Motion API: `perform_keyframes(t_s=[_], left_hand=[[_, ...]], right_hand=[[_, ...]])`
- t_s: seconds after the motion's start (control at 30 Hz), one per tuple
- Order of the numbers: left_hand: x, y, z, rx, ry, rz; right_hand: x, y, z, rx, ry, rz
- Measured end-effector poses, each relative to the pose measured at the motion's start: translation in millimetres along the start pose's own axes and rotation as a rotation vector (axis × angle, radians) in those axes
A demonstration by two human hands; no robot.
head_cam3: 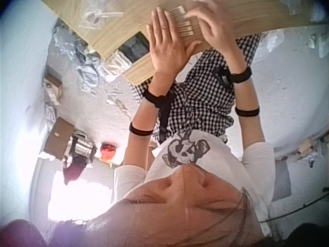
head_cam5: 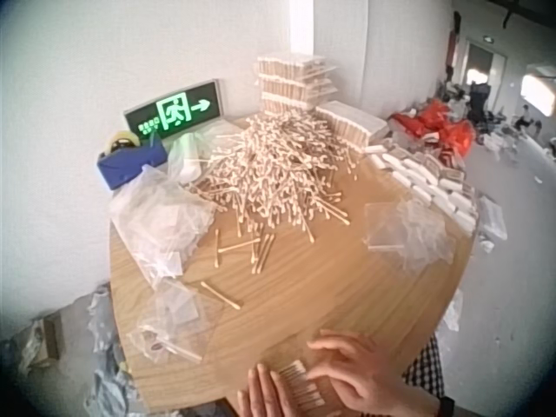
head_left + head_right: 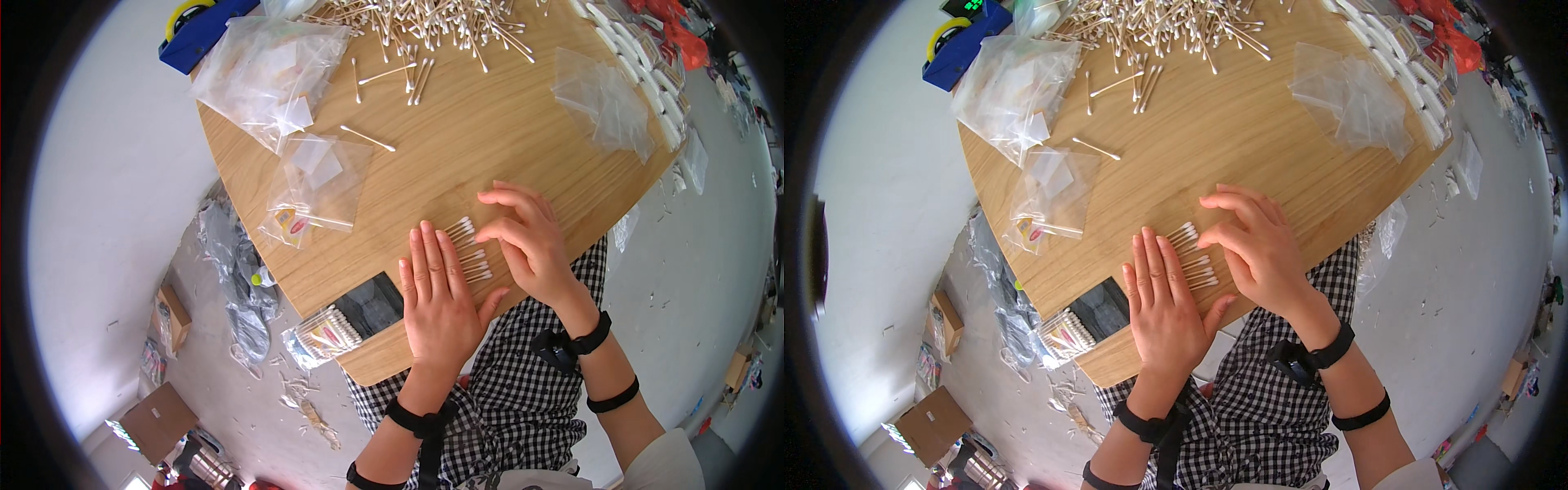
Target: Organize and group cotton swabs on a table.
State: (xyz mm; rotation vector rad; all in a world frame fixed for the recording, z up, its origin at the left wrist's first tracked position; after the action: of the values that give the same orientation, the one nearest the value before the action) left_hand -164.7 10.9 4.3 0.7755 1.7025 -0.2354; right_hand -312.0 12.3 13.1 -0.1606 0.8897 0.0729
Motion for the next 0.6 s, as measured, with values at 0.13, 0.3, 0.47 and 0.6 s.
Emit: perform_keyframes(t_s=[0.13,0.3,0.47,0.6], left_hand=[[-0.1,-0.1,-0.1,-0.001,0.005,0.007],[-0.2,0.0,-0.2,0.000,0.010,0.008],[-0.8,-0.1,-0.6,-0.004,0.000,0.012],[-0.4,-0.3,-0.6,-0.005,-0.002,0.011]], right_hand=[[-0.8,0.7,-0.6,-0.023,0.011,0.010],[-0.1,0.1,-0.6,0.010,-0.044,-0.011],[0.0,-0.3,1.2,0.021,0.019,0.009],[0.6,-0.1,1.1,0.026,0.020,0.006]])
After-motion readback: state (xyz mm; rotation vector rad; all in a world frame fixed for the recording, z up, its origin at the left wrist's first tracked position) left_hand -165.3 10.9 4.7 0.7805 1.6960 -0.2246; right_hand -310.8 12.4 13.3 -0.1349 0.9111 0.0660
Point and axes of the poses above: each hand's wrist, its own y-axis away from the middle knuckle, its own x-axis out of the palm, z = x × y, the point moved 4 cm from there along -y, towards the middle knuckle, and after that the axes turned 15 degrees about z, right-handed, at the moved point
